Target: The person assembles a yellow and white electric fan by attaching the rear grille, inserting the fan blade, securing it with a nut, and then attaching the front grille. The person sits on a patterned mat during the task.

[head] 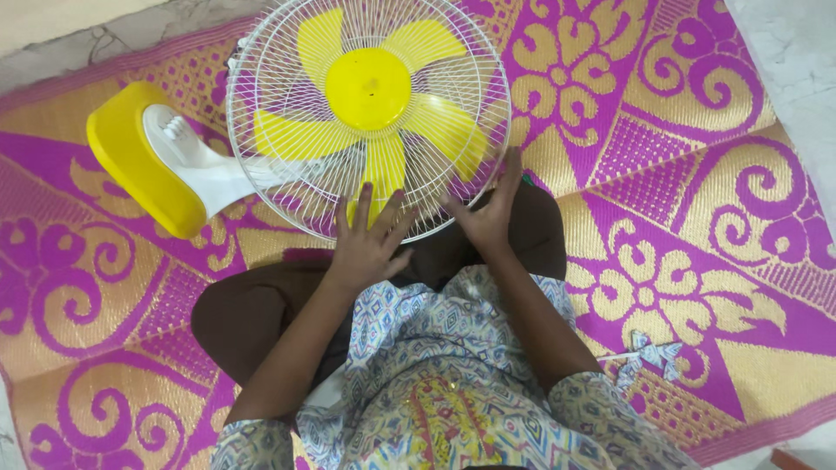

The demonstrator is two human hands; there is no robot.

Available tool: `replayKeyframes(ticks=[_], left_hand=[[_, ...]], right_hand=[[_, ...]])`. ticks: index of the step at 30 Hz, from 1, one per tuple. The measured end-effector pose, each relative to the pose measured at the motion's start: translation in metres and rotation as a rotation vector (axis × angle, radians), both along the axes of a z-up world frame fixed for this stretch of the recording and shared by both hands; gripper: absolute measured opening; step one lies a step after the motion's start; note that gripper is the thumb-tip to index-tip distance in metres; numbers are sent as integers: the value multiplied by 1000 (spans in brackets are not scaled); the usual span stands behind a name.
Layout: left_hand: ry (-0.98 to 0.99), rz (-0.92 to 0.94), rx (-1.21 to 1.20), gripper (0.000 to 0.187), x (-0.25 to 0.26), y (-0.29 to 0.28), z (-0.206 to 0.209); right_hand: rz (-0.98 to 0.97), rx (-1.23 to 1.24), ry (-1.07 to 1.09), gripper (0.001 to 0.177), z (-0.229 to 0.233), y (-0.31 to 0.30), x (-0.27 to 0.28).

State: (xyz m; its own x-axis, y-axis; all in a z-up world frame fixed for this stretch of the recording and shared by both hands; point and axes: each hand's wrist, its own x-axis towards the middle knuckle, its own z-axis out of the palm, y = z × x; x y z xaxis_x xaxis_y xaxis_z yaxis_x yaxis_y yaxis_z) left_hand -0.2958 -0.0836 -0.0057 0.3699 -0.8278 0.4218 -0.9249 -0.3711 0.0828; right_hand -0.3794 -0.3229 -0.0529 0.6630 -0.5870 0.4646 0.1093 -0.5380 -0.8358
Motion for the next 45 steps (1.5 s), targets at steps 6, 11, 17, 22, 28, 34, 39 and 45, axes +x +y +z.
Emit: replayKeyframes(ticks=[6, 11, 17, 22, 28, 34, 39, 45], left_hand=[[-173, 166, 67, 71, 3, -25, -6], [-119, 170, 93, 68, -1, -23, -9], [-190, 161, 88, 58, -5, -20, -10], [-251, 170, 110, 60, -8, -24, -2], [102, 50, 82, 98, -1, -60, 32], [131, 24, 130, 100, 32, -156, 46], [118, 69, 277, 101, 29, -184, 50], [158, 123, 446, 112, 20, -190, 52]], right_hand=[[210, 756, -55, 72, -16, -25, 18], [248, 816, -111, 68, -3, -19, 15], [235, 810, -170, 69, 4, -12, 14], [266, 734, -188, 71, -5, -15, 10], [177, 764, -59, 84, -18, -21, 11], [205, 868, -153, 78, -35, -35, 10], [72, 1009, -20, 74, -33, -91, 19], [68, 934, 327, 76, -10, -136, 81]])
